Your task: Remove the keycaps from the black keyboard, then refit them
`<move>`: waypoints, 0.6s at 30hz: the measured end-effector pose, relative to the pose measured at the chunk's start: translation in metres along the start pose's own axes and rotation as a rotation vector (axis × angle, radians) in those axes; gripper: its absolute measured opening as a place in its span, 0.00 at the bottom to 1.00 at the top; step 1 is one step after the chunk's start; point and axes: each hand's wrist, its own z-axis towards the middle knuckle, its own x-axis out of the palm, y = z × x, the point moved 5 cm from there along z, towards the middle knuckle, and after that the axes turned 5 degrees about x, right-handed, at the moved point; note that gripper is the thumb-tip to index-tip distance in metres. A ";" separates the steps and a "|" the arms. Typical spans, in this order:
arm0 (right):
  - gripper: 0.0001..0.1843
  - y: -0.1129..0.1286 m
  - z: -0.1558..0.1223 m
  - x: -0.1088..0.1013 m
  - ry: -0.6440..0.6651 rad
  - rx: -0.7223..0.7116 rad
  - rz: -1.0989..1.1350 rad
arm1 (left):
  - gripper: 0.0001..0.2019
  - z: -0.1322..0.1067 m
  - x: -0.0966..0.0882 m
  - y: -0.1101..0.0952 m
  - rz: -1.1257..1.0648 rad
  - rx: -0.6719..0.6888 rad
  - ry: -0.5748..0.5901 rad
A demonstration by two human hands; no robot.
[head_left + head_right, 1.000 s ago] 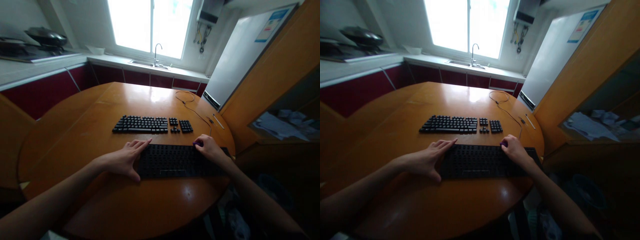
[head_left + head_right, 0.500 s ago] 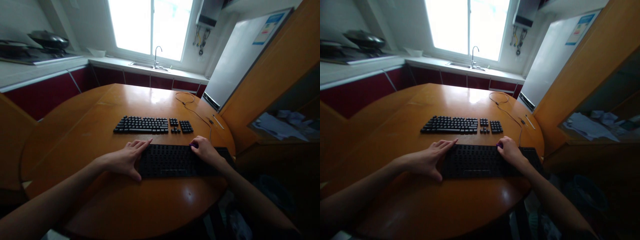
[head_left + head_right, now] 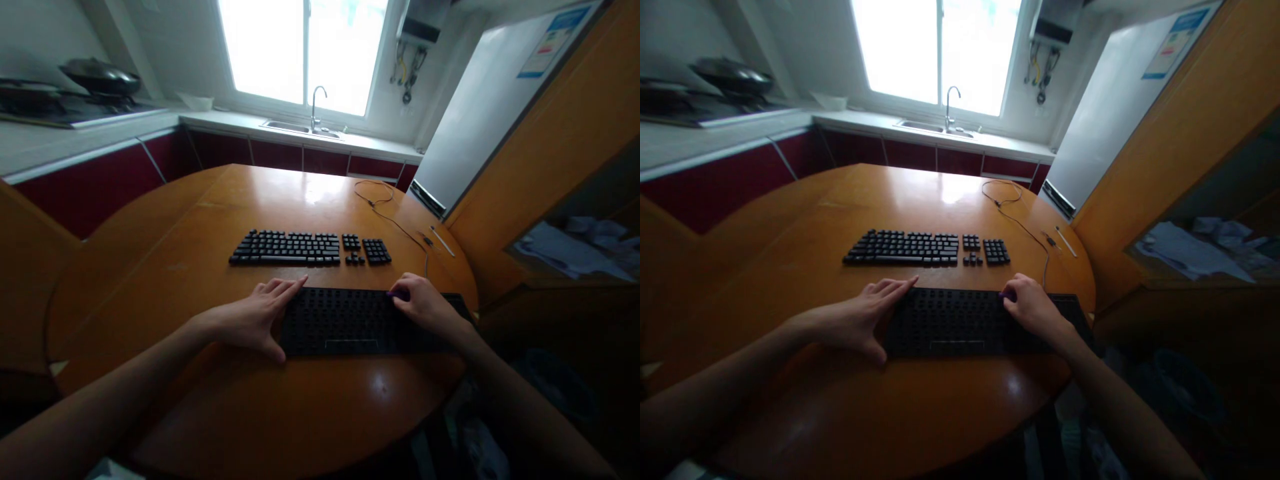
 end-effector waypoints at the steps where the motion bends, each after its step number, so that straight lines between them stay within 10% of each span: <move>1: 0.06 0.000 0.000 -0.002 -0.028 0.009 -0.004 | 0.74 0.000 0.000 0.000 0.001 -0.002 0.004; 18: 0.07 0.039 0.008 0.018 0.001 -0.151 0.074 | 0.75 0.000 -0.003 -0.006 -0.001 0.006 0.004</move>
